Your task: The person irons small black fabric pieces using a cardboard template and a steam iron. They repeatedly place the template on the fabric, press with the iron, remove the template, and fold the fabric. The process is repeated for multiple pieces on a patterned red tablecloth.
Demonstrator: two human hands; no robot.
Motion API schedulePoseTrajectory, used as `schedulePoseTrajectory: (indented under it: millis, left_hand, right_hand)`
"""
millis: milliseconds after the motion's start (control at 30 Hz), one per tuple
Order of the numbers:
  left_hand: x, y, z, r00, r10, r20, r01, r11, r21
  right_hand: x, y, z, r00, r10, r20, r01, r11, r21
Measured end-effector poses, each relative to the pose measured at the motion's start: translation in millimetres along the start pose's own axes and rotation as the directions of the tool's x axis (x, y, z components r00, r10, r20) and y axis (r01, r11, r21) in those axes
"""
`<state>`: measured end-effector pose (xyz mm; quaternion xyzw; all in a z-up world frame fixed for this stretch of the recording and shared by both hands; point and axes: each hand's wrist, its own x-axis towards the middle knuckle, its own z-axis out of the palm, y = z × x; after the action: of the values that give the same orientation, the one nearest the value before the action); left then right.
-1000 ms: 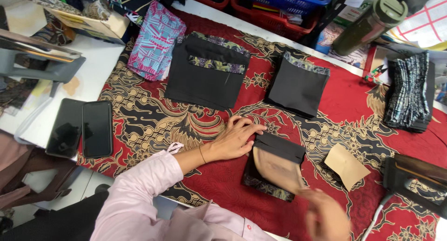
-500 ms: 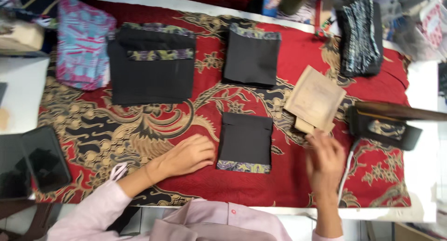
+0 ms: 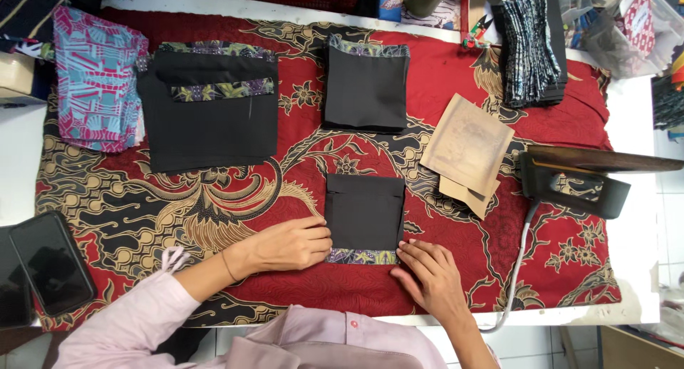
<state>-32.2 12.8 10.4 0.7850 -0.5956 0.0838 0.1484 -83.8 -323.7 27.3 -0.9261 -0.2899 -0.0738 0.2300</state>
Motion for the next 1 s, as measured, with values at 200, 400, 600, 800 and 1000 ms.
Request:
schedulePoseTrajectory:
  millis: [200, 400, 600, 800, 1000]
  left_hand:
    - [17, -2, 11, 0.913, -0.355, -0.198, 0.239, 0.863, -0.445]
    - [37, -12, -19, 0.705, -0.705, -0.081, 0.422, 0.508, -0.751]
    - [58, -79, -52, 0.523, -0.850, -0.059, 0.392, 0.302, -0.869]
    - [79, -209, -42, 0.334, -0.941, 0.056, 0.266, 0.037, -0.963]
    - [86, -281, -2, 0.182, -0.979, 0.089, 0.368, -0.016, -0.930]
  right_hand:
    - [7, -7, 1, 1.000, -0.017, 0.013, 0.018, 1.000, -0.025]
    - [32, 9, -7, 0.987, 0.156, 0.049, -0.163, 0.968, 0.192]
    - [123, 74, -29, 0.890, 0.425, 0.165, -0.416, 0.609, 0.675]
    - [273, 149, -16, 0.873, 0.434, 0.222, -0.442, 0.515, 0.734]
    - [333, 187, 32, 0.795, 0.571, 0.206, -0.540, 0.510, 0.670]
